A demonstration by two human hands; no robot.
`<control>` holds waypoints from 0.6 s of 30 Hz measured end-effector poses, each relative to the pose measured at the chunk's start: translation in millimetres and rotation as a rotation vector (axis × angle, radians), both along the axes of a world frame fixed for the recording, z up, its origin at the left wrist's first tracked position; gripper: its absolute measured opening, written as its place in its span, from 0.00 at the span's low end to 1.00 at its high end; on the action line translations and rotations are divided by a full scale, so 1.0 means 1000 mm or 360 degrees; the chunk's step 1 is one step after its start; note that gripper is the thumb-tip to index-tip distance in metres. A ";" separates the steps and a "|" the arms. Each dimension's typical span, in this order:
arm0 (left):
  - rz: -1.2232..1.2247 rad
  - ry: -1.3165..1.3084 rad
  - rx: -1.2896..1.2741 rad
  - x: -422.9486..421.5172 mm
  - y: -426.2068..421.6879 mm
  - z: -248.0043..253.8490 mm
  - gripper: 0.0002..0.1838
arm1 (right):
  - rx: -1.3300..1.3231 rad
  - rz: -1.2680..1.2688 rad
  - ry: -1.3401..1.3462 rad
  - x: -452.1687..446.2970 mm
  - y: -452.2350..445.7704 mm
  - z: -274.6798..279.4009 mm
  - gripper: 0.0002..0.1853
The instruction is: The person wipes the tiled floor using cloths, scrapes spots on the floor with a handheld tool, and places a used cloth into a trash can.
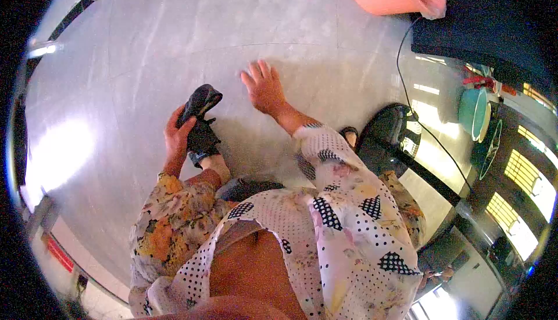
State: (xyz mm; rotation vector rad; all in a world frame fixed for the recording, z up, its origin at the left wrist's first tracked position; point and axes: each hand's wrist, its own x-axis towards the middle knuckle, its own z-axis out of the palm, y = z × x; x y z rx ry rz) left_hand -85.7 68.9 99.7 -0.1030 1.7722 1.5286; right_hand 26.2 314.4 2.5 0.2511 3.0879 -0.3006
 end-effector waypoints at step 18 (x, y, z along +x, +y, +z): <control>0.0149 -0.0004 0.0041 0.005 -0.017 0.000 0.23 | -0.0370 -0.0446 0.0545 -0.080 0.121 -0.009 0.17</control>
